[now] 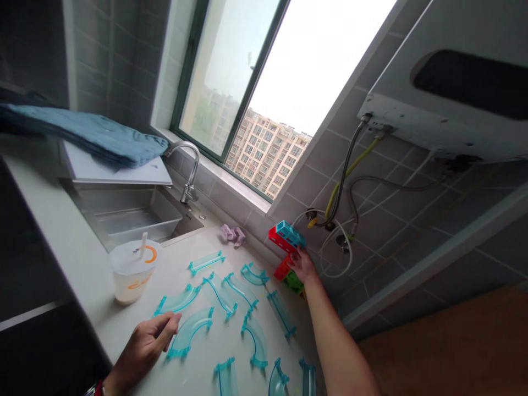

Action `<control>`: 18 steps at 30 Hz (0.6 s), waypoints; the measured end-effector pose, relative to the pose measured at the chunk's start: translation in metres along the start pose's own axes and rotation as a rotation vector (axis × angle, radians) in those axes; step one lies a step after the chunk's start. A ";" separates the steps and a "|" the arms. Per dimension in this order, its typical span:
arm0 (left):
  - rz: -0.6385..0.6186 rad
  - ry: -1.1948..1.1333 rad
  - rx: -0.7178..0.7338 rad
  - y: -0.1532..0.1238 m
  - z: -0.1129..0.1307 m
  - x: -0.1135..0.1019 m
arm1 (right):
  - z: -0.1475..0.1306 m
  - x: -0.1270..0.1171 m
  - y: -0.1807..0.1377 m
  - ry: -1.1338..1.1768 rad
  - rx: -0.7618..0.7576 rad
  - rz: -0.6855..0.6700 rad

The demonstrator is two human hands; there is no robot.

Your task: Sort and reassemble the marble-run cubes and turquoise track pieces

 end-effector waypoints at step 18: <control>0.015 -0.676 -0.173 -0.079 0.031 0.032 | 0.061 0.161 -0.351 0.343 0.229 -0.222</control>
Point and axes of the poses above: each hand's wrist, its own y-axis towards the middle knuckle, its own x-axis out of the palm, z = x × y, the point moved 7 cm from there along y, towards the middle knuckle, and after that the axes turned 11 degrees about -y, right-handed, at the moved point
